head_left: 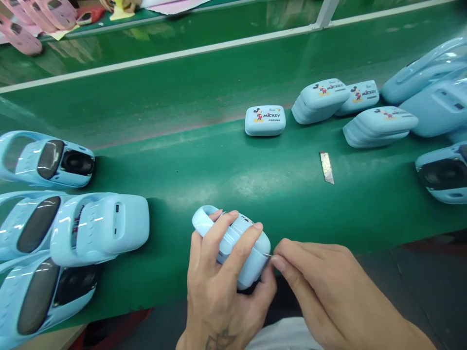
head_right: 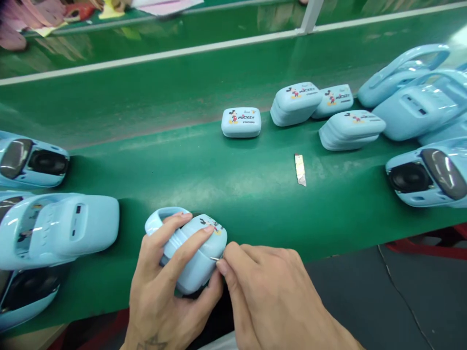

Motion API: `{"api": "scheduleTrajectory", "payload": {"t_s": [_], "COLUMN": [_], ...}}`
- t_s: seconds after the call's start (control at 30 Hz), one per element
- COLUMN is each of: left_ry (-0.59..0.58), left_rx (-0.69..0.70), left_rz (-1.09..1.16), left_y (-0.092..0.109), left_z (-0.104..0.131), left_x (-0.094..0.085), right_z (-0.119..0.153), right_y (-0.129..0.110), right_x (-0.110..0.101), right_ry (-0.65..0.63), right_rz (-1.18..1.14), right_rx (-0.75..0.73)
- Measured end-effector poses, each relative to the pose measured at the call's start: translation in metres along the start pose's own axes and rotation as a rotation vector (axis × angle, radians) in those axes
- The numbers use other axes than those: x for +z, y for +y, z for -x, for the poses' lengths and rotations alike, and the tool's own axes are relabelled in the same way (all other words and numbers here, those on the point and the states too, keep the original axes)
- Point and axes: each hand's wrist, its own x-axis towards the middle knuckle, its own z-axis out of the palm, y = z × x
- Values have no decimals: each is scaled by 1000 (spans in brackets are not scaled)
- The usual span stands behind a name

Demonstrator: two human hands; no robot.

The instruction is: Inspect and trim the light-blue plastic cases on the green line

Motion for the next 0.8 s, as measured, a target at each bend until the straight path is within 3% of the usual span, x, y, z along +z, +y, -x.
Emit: {"api": "scheduleTrajectory", "payload": {"t_s": [0.57,0.67,0.8], "left_ry": [4,-13,-131], "left_rx": [25,19,-8], "left_rz": [-29,-44,26], "left_y": [-3,-2,-1], "left_z": [1,0,0], "left_x": [3,0,-12], "right_z": [-3,-5,-9], "right_y": [-3,-5,-11], "right_x": [-1,-6,-14], "right_ry": [-29,-103,-235], "right_rz": [-48,-86,-224], "right_rx": [45,119,239]}}
